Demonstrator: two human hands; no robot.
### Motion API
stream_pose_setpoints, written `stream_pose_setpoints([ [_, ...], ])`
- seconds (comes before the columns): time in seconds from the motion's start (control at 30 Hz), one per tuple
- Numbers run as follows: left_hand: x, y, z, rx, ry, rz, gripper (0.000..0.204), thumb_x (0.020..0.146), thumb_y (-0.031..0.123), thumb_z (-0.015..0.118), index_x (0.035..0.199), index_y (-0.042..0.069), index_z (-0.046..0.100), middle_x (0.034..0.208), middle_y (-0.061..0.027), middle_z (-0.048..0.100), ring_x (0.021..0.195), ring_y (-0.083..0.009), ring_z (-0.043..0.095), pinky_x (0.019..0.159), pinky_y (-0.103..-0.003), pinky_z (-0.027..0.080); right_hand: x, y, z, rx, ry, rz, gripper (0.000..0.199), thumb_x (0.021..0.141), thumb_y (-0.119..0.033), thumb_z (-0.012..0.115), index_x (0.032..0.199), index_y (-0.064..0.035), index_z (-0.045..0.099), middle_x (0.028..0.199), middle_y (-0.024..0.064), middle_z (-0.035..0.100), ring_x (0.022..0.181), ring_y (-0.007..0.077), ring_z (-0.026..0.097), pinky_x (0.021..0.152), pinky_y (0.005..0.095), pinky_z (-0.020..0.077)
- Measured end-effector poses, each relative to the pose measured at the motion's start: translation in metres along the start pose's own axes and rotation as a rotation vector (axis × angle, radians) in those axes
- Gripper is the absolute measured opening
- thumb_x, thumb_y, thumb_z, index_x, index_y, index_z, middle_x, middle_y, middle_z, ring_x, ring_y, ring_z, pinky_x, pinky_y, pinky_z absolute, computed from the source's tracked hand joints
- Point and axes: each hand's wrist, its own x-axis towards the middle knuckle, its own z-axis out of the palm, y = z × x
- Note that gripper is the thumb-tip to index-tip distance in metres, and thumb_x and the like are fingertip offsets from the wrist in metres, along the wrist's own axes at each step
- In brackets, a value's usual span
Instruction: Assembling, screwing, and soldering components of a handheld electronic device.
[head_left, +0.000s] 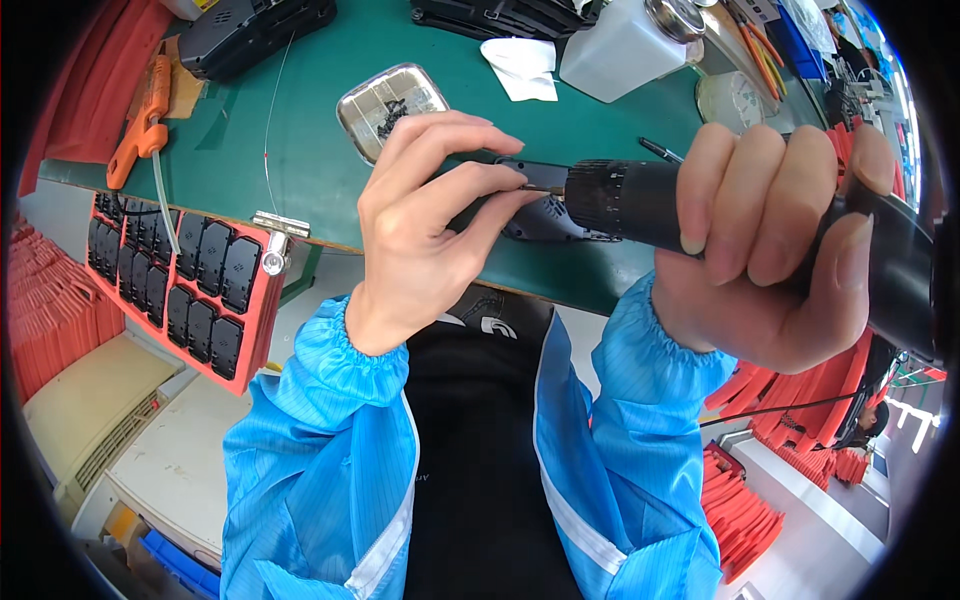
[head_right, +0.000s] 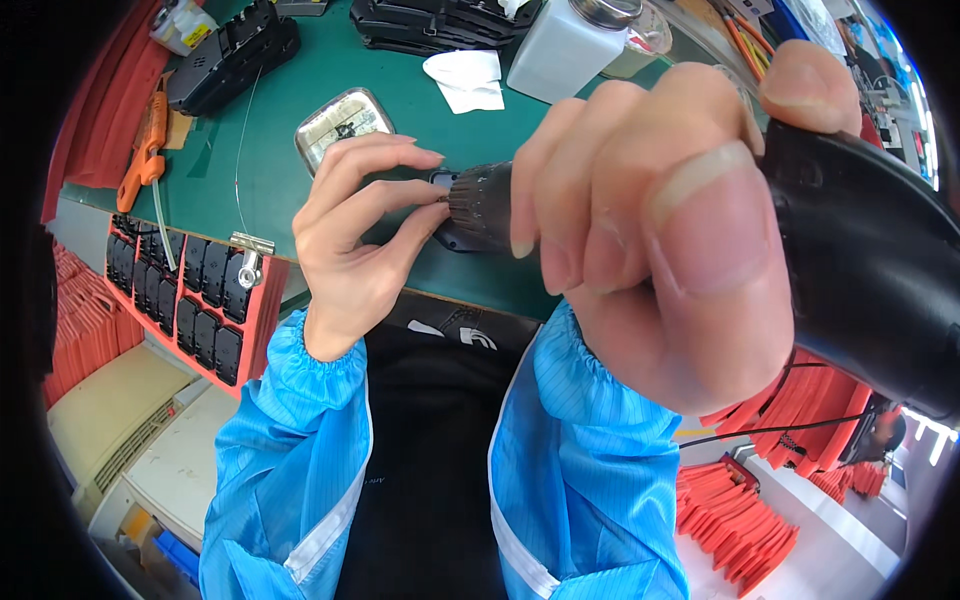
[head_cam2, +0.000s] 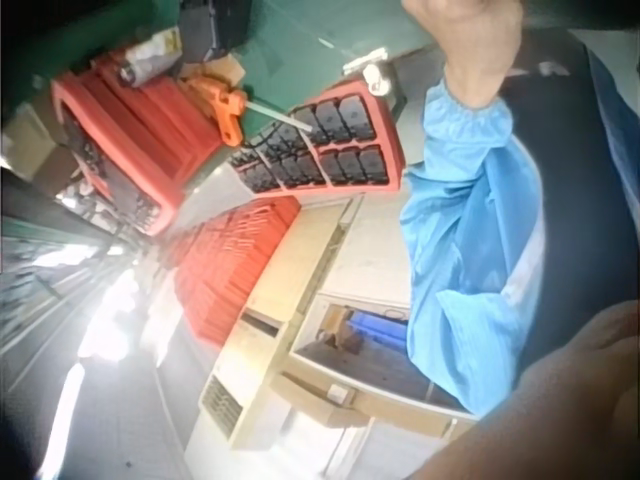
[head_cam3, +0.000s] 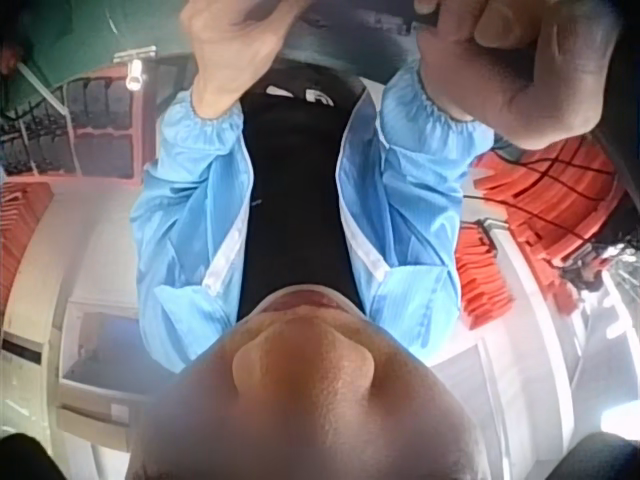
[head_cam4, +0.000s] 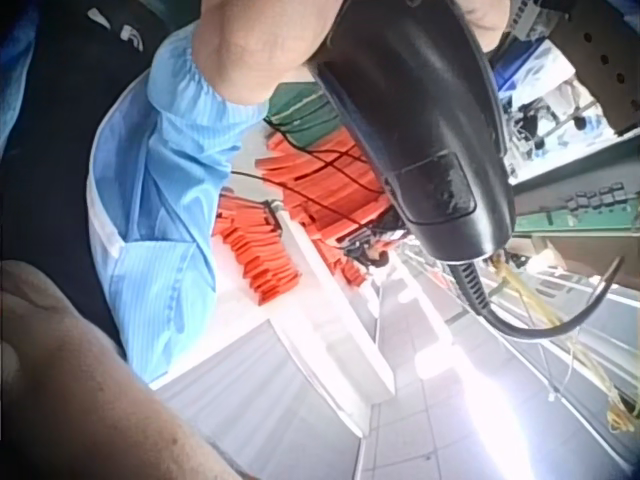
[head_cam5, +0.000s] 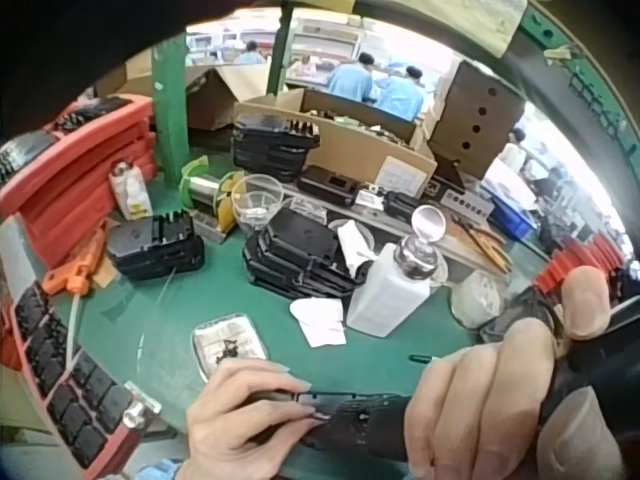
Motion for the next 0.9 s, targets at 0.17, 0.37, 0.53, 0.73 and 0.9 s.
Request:
stream_pose_setpoints([
  [0.17,0.001,-0.001,0.0,0.009,0.0,0.025,0.021,0.067,-0.002,0.086,0.085,0.002,0.077,0.101,-0.0064,0.073,0.101,-0.0286,0.066,0.082,-0.04,0.054,-0.003,0.006,0.003,0.009,0.024,-0.023,0.037,0.102,-0.024,0.051,0.134,-0.0037,0.05,0.076,0.0018,0.055,0.059,0.0114,0.052,0.06,0.0335,0.0456],
  [0.37,0.002,-0.001,0.001,0.019,-0.056,0.034,0.032,0.066,0.003,0.089,0.096,0.003,0.078,0.107,-0.0079,0.072,0.105,-0.0312,0.065,0.086,-0.042,0.054,-0.008,0.008,0.006,-0.007,0.083,-0.053,0.039,0.102,-0.02,0.05,0.136,-0.002,0.05,0.075,0.0021,0.052,0.058,0.0123,0.049,0.059,0.0335,0.0442],
  [0.53,0.006,0.012,0.003,0.065,-0.183,-0.032,0.058,0.062,0.007,0.091,0.118,0.004,0.076,0.118,-0.0105,0.071,0.12,-0.0346,0.061,0.1,-0.046,0.051,-0.015,-0.006,0.003,-0.063,0.134,-0.068,0.041,0.101,-0.018,0.049,0.139,-0.0006,0.049,0.073,0.0024,0.051,0.056,0.0131,0.047,0.057,0.0335,0.0431],
  [0.73,0.002,0.009,0.007,0.157,-0.34,0.007,0.068,0.058,0.013,0.094,0.123,0.005,0.074,0.121,-0.0098,0.071,0.125,-0.0355,0.059,0.103,-0.047,0.05,-0.03,-0.044,-0.001,-0.346,0.358,0.078,0.042,0.099,-0.015,0.05,0.138,0.0002,0.049,0.07,0.0029,0.048,0.055,0.0134,0.046,0.056,0.0335,0.0424],
  [0.9,0.003,0.008,0.008,0.188,-0.354,0.042,0.063,0.062,0.017,0.094,0.121,0.004,0.074,0.12,-0.0105,0.071,0.123,-0.0353,0.06,0.1,-0.047,0.052,-0.032,-0.054,-0.004,-0.453,0.358,0.124,0.041,0.096,-0.013,0.052,0.134,0.0008,0.049,0.067,0.0035,0.048,0.053,0.0143,0.046,0.053,0.0335,0.0431],
])
